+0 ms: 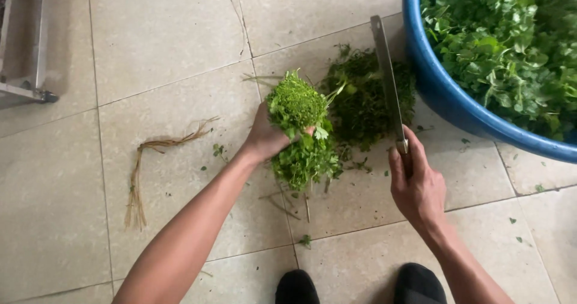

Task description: Sorting and cleaning fresh herbs by removing roots and stems and placing them in a basin

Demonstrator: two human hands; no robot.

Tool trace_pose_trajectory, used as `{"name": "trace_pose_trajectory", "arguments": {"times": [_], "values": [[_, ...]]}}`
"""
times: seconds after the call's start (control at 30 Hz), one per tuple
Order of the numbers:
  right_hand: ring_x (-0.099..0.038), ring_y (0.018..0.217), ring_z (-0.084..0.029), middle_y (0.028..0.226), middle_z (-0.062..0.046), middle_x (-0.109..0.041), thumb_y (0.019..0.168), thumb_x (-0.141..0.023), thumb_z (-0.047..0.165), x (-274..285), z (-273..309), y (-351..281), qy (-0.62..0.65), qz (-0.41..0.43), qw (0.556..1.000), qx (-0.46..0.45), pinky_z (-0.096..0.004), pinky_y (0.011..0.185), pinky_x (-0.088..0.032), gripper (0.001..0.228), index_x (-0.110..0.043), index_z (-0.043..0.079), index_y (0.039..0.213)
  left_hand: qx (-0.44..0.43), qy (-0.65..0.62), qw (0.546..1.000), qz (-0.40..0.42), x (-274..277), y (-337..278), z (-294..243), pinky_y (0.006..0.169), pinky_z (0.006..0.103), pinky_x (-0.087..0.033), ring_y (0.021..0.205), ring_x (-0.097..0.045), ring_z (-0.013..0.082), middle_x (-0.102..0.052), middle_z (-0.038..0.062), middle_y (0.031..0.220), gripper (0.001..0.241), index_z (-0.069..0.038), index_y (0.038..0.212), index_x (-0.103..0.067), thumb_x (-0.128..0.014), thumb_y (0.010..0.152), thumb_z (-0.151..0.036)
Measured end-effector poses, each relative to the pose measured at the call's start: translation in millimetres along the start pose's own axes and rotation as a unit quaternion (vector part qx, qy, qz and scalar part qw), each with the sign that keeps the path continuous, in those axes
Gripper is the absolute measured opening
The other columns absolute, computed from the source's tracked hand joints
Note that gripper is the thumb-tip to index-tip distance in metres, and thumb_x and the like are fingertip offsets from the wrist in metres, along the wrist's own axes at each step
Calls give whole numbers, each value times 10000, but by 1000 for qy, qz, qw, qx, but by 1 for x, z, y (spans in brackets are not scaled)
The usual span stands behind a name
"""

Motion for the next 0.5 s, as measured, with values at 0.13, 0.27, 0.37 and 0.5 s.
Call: {"name": "trace_pose_trajectory", "arguments": {"times": [0.13, 0.27, 0.37, 0.5], "values": [[-694, 810, -529, 756, -304, -703, 1033, -574, 365, 11, -1, -2, 16, -42, 998, 41, -635, 764, -532, 483, -513, 371, 1512, 1, -11, 1000, -3, -21, 30, 17, 866, 489, -620, 1015, -726, 381, -748, 258, 1027, 590, 88, 1115, -700, -942, 622, -129], [-719, 826, -459, 843, -231, -754, 991, -616, 378, 13, -12, -1, -2, -31, 999, 36, -584, 764, -566, 505, -530, 409, 1488, 60, 129, 990, 7, -38, 49, 25, 793, 499, -609, 984, -750, 404, -768, 225, 964, 477, 45, 1055, -742, -870, 664, -196], [-744, 798, -449, 820, -207, -772, 976, -596, 509, 1, -21, -1, -53, 50, 997, -1, -580, 778, -594, 461, -567, 439, 1431, 80, 178, 980, 35, -47, 76, 78, 794, 515, -592, 993, -742, 411, -762, 226, 969, 530, 51, 1080, -732, -876, 640, -207], [-747, 864, -435, 915, -156, -795, 963, -522, 581, -19, -44, 2, -100, 142, 985, -21, -586, 821, -582, 478, -517, 501, 1435, 106, 254, 959, 68, -57, 110, 149, 795, 538, -565, 1005, -730, 423, -753, 229, 977, 609, 59, 1116, -717, -885, 605, -225]]}}
Point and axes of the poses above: each hand's wrist, its own y-axis towards the middle knuckle, its own x-axis out of the back of the hand, z = x × y, the point moved 7 cm from there along y, towards the middle knuckle
